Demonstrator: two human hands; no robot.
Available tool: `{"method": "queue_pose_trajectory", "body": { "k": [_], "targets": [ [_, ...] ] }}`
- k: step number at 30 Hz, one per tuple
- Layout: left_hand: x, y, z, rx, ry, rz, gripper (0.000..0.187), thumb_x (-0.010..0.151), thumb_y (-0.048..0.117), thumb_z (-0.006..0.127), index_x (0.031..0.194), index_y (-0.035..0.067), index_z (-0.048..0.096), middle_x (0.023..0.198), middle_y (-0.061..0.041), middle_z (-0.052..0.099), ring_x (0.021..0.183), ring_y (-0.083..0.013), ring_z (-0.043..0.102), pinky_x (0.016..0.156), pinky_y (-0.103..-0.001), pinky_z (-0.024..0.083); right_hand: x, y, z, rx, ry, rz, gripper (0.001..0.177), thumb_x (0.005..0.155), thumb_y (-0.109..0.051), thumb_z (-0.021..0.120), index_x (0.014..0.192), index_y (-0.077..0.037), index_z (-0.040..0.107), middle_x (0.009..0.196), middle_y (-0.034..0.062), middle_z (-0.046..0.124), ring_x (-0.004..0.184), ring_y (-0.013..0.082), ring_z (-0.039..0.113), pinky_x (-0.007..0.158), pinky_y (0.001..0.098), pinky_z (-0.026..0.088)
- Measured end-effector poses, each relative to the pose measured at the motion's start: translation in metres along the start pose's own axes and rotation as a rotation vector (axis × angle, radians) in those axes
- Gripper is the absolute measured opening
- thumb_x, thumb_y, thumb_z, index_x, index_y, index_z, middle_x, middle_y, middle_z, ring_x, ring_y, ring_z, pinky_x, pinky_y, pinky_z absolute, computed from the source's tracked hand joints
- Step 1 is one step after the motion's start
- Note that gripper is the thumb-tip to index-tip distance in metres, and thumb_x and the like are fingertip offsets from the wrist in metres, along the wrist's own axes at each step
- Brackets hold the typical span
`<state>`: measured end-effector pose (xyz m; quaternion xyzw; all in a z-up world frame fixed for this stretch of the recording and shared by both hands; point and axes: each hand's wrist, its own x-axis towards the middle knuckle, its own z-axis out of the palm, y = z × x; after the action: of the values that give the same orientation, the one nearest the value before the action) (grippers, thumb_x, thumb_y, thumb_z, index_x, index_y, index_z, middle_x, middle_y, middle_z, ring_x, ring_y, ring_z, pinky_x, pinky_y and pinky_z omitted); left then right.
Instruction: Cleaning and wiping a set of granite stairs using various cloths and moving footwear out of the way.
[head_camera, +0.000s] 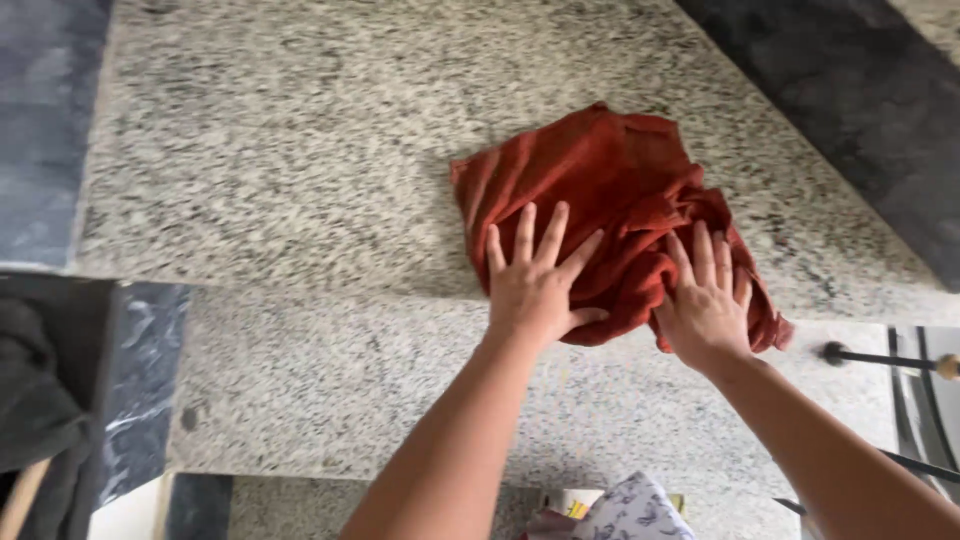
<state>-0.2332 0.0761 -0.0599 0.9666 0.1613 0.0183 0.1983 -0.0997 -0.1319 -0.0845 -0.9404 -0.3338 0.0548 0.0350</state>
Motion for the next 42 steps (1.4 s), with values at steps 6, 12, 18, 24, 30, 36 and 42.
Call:
{"method": "queue_pose_trajectory", "body": {
  "k": [6, 12, 18, 24, 30, 36, 42],
  "targets": [
    [-0.065, -0.126, -0.056, 0.073, 0.019, -0.105, 0.1, 0.066, 0.071, 0.079, 0.152, 0.043, 0.039, 0.168, -0.005, 0.019, 0.154, -0.0382, 0.014, 0.118, -0.072, 0.009, 0.013, -0.149, 0.006, -0.007, -0.044, -0.2, 0.082, 0.09, -0.047, 0.057, 0.161, -0.018, 0.026, 0.17, 0.0167, 0.012, 0.154, 0.0408, 0.014, 0.116, 0.0678, 0.018],
    [-0.137, -0.278, -0.095, 0.303, -0.086, -0.328, 0.087, 0.085, 0.063, 0.065, 0.158, 0.045, 0.023, 0.171, -0.001, 0.003, 0.156, -0.0323, 0.006, 0.12, -0.067, 0.008, 0.027, -0.304, 0.009, -0.038, -0.18, -0.388, 0.088, 0.092, -0.06, 0.054, 0.161, -0.016, 0.02, 0.168, 0.0191, 0.006, 0.153, 0.0423, 0.009, 0.115, 0.0688, 0.016],
    [-0.181, -0.376, -0.13, 0.256, -0.106, -0.493, 0.082, 0.094, 0.063, 0.052, 0.162, 0.043, 0.01, 0.172, -0.002, -0.004, 0.157, -0.0322, 0.006, 0.119, -0.062, 0.013, 0.048, -0.409, 0.01, -0.119, -0.355, -0.493, 0.095, 0.094, -0.067, 0.051, 0.163, -0.02, 0.006, 0.169, 0.0182, -0.008, 0.154, 0.0425, -0.002, 0.118, 0.0692, 0.01],
    [-0.177, -0.384, -0.122, 0.26, -0.066, -0.511, 0.085, 0.095, 0.06, 0.053, 0.163, 0.041, 0.007, 0.171, -0.004, -0.011, 0.156, -0.0319, 0.002, 0.121, -0.06, 0.013, 0.057, -0.423, 0.001, -0.195, -0.459, -0.473, 0.104, 0.09, -0.071, 0.053, 0.164, -0.023, -0.002, 0.169, 0.0164, -0.015, 0.155, 0.0423, -0.006, 0.118, 0.07, 0.011],
    [-0.181, -0.387, -0.113, 0.256, -0.041, -0.48, 0.087, 0.096, 0.06, 0.054, 0.165, 0.038, 0.007, 0.171, -0.007, -0.011, 0.157, -0.0328, 0.0, 0.122, -0.061, 0.012, 0.049, -0.425, -0.004, -0.229, -0.469, -0.472, 0.108, 0.088, -0.072, 0.058, 0.163, -0.024, -0.003, 0.169, 0.0161, -0.015, 0.156, 0.0415, -0.006, 0.12, 0.0695, 0.011],
    [-0.184, -0.388, -0.108, 0.246, -0.012, -0.47, 0.088, 0.096, 0.061, 0.055, 0.166, 0.036, 0.006, 0.171, -0.008, -0.011, 0.157, -0.0337, -0.001, 0.123, -0.062, 0.01, 0.044, -0.422, 0.008, -0.23, -0.415, -0.455, 0.115, 0.084, -0.064, 0.069, 0.164, -0.026, -0.005, 0.169, 0.0155, -0.015, 0.155, 0.0404, -0.005, 0.12, 0.0678, 0.009],
    [-0.185, -0.385, -0.107, 0.272, -0.008, -0.472, 0.086, 0.1, 0.062, 0.05, 0.167, 0.036, 0.003, 0.173, -0.007, -0.012, 0.159, -0.0346, -0.001, 0.125, -0.063, 0.01, 0.038, -0.423, 0.008, -0.165, -0.348, -0.449, 0.112, 0.085, -0.064, 0.07, 0.165, -0.027, 0.0, 0.17, 0.0139, -0.012, 0.157, 0.0375, -0.006, 0.123, 0.0665, 0.007]
  ]
}}
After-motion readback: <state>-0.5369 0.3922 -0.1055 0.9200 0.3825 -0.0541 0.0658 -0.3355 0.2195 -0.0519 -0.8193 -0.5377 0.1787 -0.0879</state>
